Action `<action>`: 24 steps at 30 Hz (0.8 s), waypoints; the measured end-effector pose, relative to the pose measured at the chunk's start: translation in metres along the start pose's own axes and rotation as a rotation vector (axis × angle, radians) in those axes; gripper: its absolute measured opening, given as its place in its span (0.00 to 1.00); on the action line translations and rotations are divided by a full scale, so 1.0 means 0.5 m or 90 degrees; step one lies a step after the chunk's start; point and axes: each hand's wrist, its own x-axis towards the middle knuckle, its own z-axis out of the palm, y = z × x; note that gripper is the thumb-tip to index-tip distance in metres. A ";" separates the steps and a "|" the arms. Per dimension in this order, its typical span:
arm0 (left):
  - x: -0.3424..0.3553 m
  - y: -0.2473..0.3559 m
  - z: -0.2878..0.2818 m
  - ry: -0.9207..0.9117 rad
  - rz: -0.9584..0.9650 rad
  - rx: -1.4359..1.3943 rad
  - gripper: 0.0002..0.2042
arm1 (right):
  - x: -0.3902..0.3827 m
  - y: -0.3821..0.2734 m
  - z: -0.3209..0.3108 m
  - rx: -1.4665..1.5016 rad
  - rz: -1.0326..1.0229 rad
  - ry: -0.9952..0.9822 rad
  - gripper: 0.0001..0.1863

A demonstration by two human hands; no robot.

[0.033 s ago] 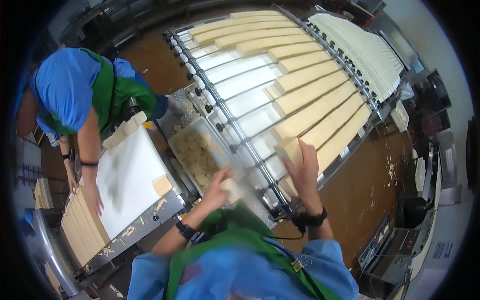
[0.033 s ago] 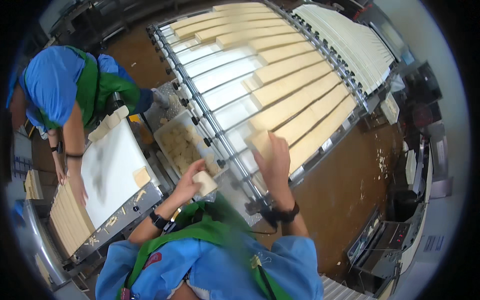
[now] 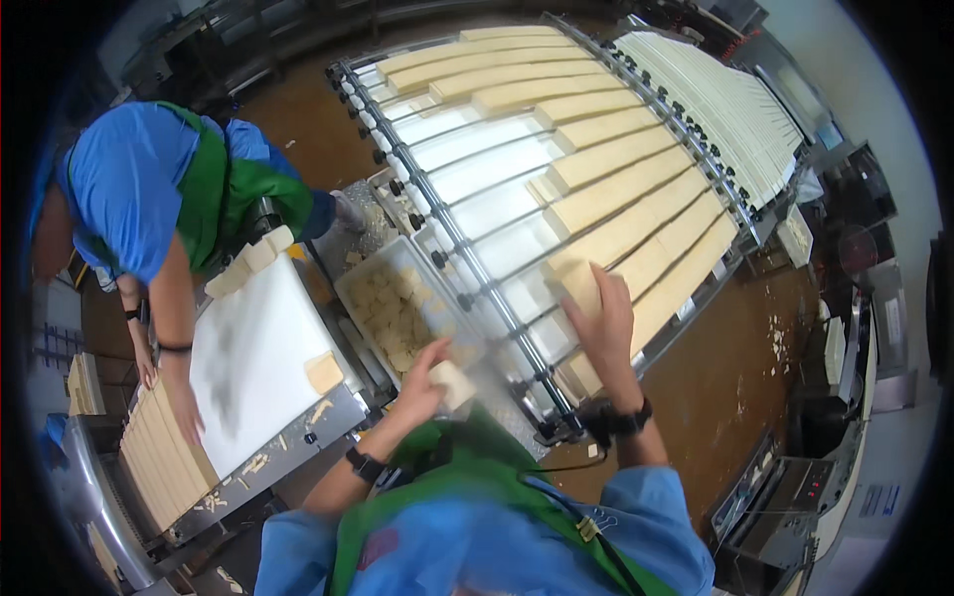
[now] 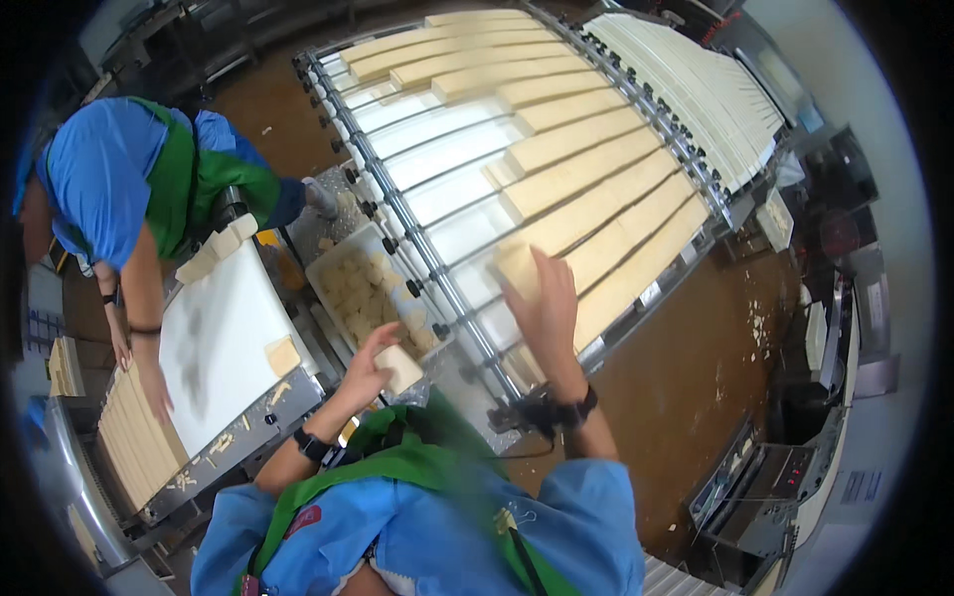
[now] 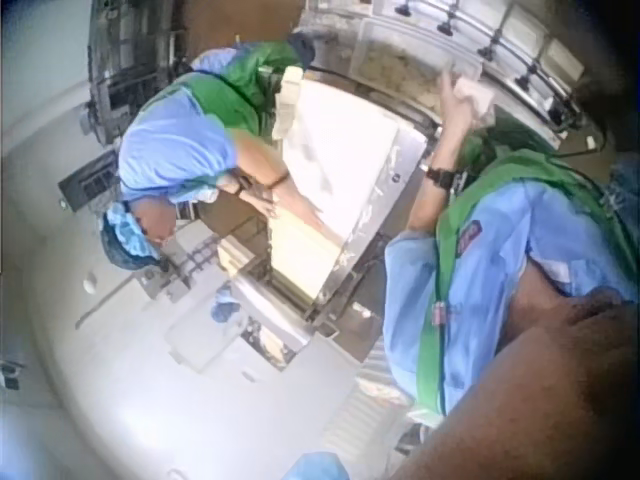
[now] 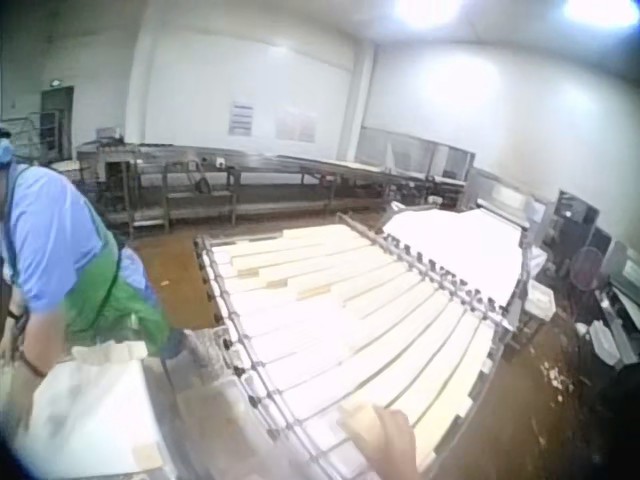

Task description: Moving strips of processed dough from a conveyor belt onto a collection rack.

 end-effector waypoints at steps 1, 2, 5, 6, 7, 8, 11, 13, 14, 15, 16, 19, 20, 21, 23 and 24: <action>-0.023 -0.020 -0.030 0.065 -0.037 -0.001 0.40 | 0.053 0.025 0.037 0.001 -0.018 0.009 0.33; -0.039 -0.044 -0.050 0.095 -0.040 -0.027 0.39 | 0.116 0.042 0.072 0.005 -0.020 0.011 0.33; -0.081 -0.123 -0.098 0.167 -0.046 0.004 0.41 | 0.306 0.104 0.192 -0.007 -0.044 0.057 0.33; -0.089 -0.145 -0.105 0.189 -0.051 -0.018 0.43 | 0.365 0.134 0.234 -0.006 -0.051 0.060 0.33; -0.094 -0.152 -0.109 0.191 -0.046 -0.019 0.43 | 0.420 0.169 0.271 -0.048 -0.061 0.087 0.32; -0.101 -0.149 -0.112 0.216 -0.087 -0.061 0.44 | 0.467 0.201 0.303 -0.089 -0.069 0.114 0.32; -0.117 -0.159 -0.118 0.266 -0.148 -0.127 0.44 | 0.581 0.254 0.377 -0.165 0.062 0.034 0.35; -0.121 -0.178 -0.113 0.300 -0.176 -0.192 0.45 | 0.618 0.286 0.421 -0.191 0.118 -0.002 0.36; -0.118 -0.190 -0.106 0.304 -0.175 -0.193 0.45 | 0.635 0.303 0.435 -0.223 0.180 -0.035 0.36; -0.119 -0.196 -0.098 0.318 -0.187 -0.210 0.45 | 0.644 0.315 0.448 -0.282 0.195 -0.111 0.34; -0.115 -0.203 -0.093 0.330 -0.198 -0.226 0.45 | 0.647 0.325 0.464 -0.278 0.191 -0.113 0.34; -0.088 -0.224 -0.082 0.307 -0.224 -0.202 0.45 | 0.668 0.383 0.486 -0.468 0.257 -0.044 0.34; -0.074 -0.231 -0.078 0.287 -0.233 -0.187 0.45 | 0.676 0.416 0.477 -0.475 0.257 -0.040 0.34; -0.072 -0.233 -0.073 0.279 -0.249 -0.171 0.45 | 0.673 0.423 0.482 -0.487 0.243 -0.037 0.38; -0.062 -0.239 -0.066 0.280 -0.232 -0.177 0.45 | 0.684 0.435 0.488 -0.466 0.242 -0.069 0.49; -0.053 -0.231 -0.065 0.278 -0.214 -0.178 0.44 | 0.689 0.425 0.496 -0.464 0.234 -0.074 0.49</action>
